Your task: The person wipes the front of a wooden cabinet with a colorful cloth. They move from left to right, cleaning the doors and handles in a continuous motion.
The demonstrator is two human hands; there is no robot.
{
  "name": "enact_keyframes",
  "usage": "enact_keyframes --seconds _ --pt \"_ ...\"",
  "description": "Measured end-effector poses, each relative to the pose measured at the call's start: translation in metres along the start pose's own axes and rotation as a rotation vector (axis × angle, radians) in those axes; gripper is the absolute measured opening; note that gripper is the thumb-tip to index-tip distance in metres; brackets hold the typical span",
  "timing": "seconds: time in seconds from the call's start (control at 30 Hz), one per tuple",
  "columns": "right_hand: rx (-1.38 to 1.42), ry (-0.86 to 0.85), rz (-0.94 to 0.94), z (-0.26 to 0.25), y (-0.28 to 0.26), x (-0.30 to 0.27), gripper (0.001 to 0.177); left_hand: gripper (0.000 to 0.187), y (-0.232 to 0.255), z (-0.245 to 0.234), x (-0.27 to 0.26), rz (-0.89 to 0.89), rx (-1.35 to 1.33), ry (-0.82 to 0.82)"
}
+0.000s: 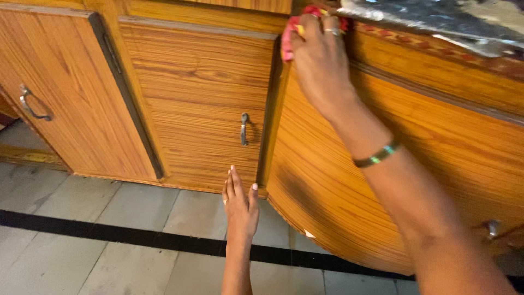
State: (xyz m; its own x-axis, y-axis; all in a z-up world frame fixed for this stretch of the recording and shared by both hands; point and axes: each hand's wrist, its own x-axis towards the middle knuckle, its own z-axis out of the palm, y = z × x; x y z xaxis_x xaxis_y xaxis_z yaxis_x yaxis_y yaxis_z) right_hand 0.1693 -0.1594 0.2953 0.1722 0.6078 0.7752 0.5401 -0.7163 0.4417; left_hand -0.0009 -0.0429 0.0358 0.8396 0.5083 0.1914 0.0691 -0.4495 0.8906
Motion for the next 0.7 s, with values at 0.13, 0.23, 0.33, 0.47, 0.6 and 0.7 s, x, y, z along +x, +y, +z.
enact_keyframes --seconds 0.13,0.23,0.33,0.47,0.6,0.7 --pt "-0.102 -0.110 -0.015 -0.069 0.016 -0.051 0.030 0.073 0.008 0.016 -0.007 0.140 0.024 0.007" --pt "-0.141 -0.187 0.030 -0.124 0.041 -0.098 0.032 0.075 0.016 0.027 -0.016 0.204 0.092 -0.033" --pt "-0.234 -0.240 0.090 -0.175 0.074 -0.151 0.043 0.078 0.027 0.037 -0.029 0.306 0.188 -0.081" --pt "-0.190 -0.225 0.276 -0.215 0.148 -0.219 0.031 0.080 0.043 0.047 -0.056 0.530 0.286 -0.039" --pt "0.000 -0.155 0.615 -0.228 0.192 -0.271 0.024 0.081 0.058 0.053 -0.076 0.666 0.307 -0.047" --pt "-0.204 -0.146 0.522 -0.228 0.188 -0.282 0.023 0.081 0.067 0.059 -0.087 0.719 0.301 -0.052"
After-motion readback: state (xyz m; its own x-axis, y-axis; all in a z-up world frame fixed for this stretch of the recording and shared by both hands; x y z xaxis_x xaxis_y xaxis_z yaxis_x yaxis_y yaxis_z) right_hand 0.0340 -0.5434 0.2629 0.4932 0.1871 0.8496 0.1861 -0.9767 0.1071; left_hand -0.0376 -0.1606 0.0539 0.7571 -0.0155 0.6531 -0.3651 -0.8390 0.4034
